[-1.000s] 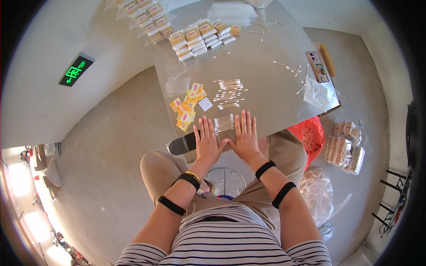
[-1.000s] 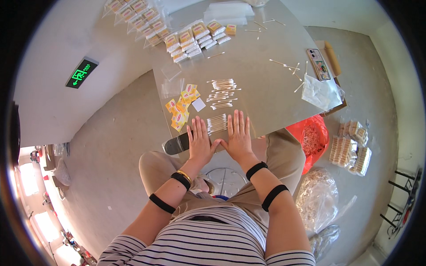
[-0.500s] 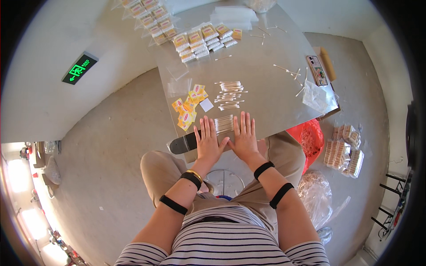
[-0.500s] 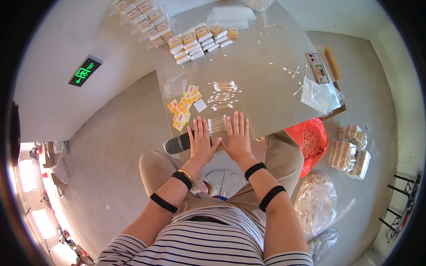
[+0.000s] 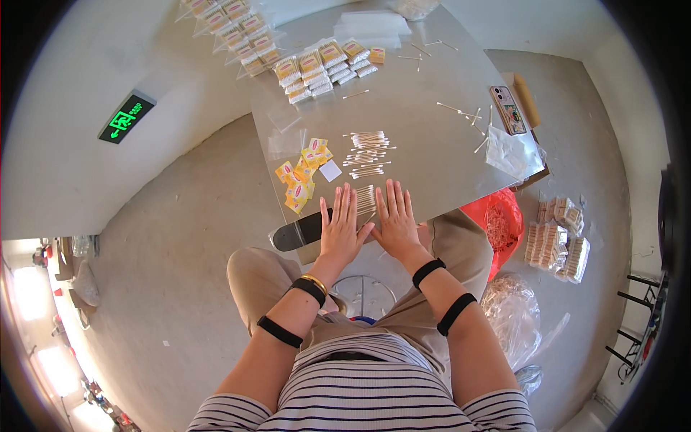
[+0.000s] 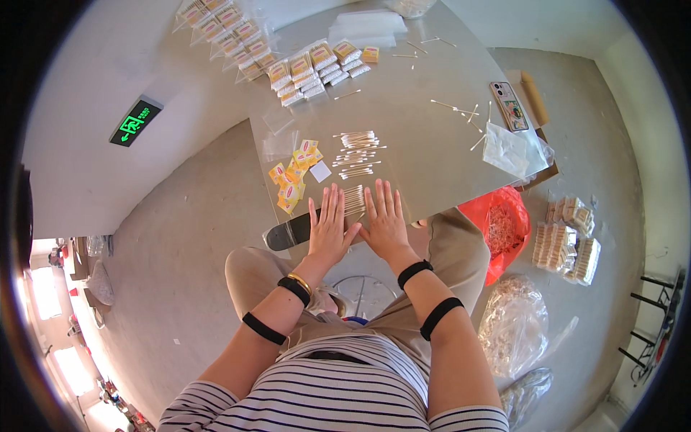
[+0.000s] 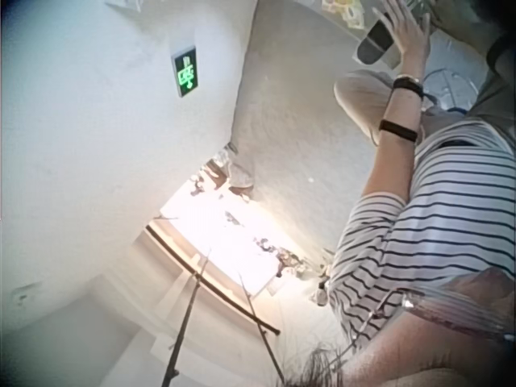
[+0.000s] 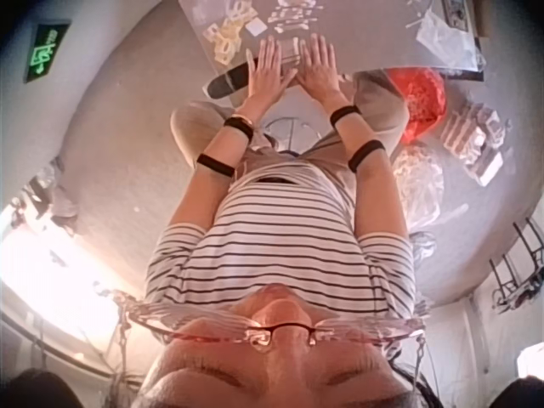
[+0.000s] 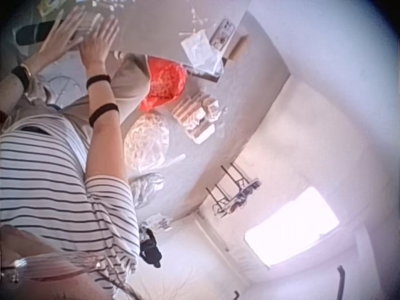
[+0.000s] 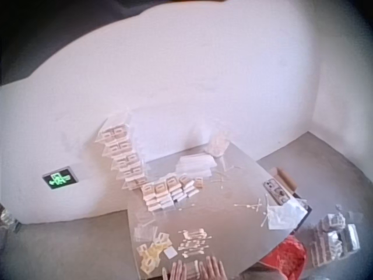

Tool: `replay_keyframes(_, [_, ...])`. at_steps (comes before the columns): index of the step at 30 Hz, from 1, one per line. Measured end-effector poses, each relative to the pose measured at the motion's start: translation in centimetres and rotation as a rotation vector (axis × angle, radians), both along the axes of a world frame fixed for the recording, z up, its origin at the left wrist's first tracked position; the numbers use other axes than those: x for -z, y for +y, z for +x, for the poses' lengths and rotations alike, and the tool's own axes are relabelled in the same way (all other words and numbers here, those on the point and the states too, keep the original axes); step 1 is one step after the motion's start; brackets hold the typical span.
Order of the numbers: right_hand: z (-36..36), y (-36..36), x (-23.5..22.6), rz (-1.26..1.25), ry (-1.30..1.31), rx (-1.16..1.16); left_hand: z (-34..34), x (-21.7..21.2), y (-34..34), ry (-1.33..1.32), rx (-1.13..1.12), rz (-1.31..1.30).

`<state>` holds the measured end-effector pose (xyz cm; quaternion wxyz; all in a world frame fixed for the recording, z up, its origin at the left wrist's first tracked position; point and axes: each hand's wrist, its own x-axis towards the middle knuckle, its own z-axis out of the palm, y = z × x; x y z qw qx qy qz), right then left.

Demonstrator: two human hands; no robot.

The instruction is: Packing cotton swabs into small plastic bags.

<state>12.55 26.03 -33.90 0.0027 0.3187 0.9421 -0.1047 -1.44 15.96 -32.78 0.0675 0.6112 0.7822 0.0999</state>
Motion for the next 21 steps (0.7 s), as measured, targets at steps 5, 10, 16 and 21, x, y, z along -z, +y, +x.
replay_keyframes(5, [-0.4,-0.4,0.7,-0.016,0.076,0.04,-0.9,0.5,0.9,-0.018,0.01,-0.001])
replay_keyframes(10, [-1.4,-1.2,1.2,-0.007,0.172,0.154,-1.5,0.3,1.2,-0.043,0.038,0.0])
replay_keyframes(16, [-2.0,-1.2,0.4,-0.049,0.245,0.231,-2.1,0.1,1.2,-0.062,0.045,0.024])
replay_keyframes(21, [-1.2,-0.1,-0.1,-0.076,0.29,0.044,-2.3,0.6,0.5,-0.086,-0.037,0.037])
